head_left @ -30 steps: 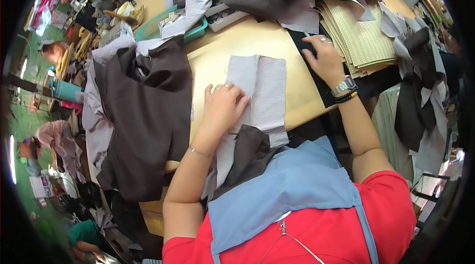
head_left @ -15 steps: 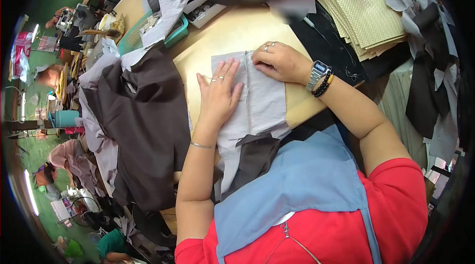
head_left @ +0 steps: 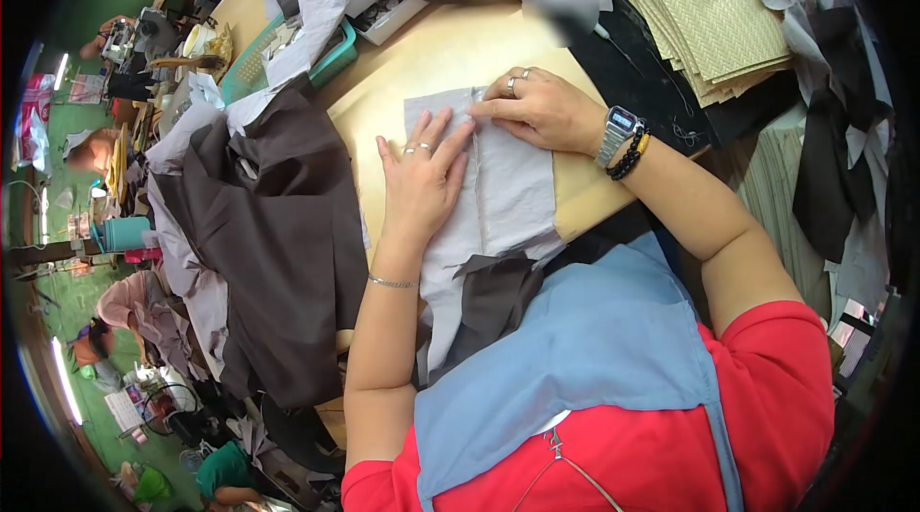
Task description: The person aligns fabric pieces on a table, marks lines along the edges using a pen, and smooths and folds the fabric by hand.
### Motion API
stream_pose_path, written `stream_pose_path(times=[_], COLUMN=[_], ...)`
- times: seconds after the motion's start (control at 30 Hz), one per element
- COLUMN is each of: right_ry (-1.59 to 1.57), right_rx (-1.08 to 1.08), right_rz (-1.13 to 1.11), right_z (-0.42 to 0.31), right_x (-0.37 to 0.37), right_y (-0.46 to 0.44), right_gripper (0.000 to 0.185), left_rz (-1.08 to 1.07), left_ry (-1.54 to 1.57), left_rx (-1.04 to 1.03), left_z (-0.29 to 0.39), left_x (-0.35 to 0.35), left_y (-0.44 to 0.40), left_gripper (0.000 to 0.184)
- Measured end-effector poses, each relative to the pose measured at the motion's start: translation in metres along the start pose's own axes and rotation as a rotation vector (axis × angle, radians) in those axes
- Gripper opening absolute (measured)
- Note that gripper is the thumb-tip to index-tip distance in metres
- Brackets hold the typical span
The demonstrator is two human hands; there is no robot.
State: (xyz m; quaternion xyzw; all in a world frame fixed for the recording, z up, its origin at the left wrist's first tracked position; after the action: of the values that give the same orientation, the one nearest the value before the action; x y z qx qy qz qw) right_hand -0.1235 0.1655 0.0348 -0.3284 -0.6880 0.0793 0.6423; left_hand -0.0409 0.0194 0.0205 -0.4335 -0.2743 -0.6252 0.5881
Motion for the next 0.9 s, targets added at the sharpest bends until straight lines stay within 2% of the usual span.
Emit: stream_pose_path(times=[0.43, 0.9], right_ry=[0.023, 0.026], right_rx=[-0.009, 0.018], right_rz=[0.03, 0.014], right_z=[0.0, -0.0005], right_x=[0.0001, -0.0019], right_y=[0.0008, 0.0005], right_gripper=[0.022, 0.024], left_rz=[-0.003, 0.058], left_ry=[0.017, 0.044], left_rx=[0.016, -0.034], left_z=[-0.0003, -0.0013], left_x=[0.0006, 0.0024], left_y=[-0.0003, 0.0015], left_gripper=[0.039, 0.039])
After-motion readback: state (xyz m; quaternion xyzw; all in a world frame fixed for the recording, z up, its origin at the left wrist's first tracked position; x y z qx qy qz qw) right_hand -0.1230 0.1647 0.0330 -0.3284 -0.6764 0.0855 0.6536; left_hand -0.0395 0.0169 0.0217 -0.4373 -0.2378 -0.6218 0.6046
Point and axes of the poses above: each hand's wrist, its own y-axis away from the middle knuckle, its own x-axis out of the back of the hand, z = x × y, the point moved 7 cm from there along -y, towards the middle knuckle, and after that the axes turned 13 degrees about y, right-handed, at the moved point
